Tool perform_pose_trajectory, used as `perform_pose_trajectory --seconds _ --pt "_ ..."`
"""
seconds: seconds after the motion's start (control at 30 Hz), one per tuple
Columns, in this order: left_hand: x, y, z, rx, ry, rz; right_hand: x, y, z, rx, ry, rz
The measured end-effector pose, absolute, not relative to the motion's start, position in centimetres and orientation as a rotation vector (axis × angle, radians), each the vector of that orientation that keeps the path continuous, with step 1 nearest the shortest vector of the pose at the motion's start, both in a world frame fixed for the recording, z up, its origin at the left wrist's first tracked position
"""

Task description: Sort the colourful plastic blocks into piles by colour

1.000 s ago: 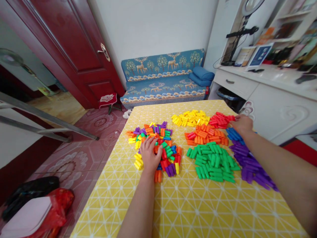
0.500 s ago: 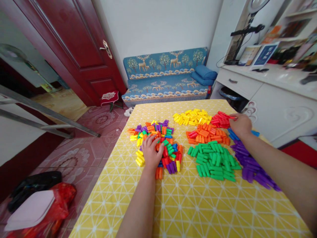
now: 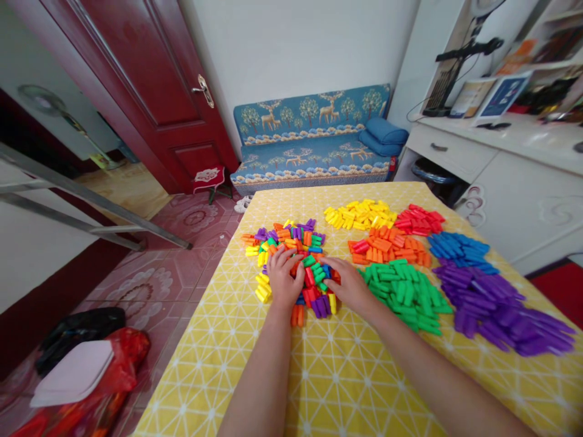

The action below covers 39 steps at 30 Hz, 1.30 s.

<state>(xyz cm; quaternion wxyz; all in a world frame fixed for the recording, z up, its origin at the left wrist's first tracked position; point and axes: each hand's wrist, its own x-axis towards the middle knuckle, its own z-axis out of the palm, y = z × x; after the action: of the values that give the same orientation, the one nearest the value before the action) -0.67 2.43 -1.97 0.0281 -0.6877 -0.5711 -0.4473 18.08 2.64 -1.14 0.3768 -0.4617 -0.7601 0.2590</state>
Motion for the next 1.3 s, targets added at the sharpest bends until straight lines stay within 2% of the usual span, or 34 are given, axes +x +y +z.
perform_pose_trajectory --seconds 0.2,0.47,0.73,1.3 --pt "-0.5 2.0 -1.3 -2.201 -1.748 -1.406 16.3 2.1 -2.7 -1.193 -1.529 0.829" --pt "-0.4 2.0 -0.7 -2.377 -1.664 -1.268 16.1 1.3 -2.8 -1.101 -1.145 1.007" --pt "-0.2 2.3 -1.2 -2.32 -1.609 -1.369 16.1 0.9 -2.8 -1.106 -1.227 0.902" --pt "0.0 2.2 -0.9 -2.495 -1.587 -1.28 16.1 -0.1 -1.9 -1.105 -1.458 0.786"
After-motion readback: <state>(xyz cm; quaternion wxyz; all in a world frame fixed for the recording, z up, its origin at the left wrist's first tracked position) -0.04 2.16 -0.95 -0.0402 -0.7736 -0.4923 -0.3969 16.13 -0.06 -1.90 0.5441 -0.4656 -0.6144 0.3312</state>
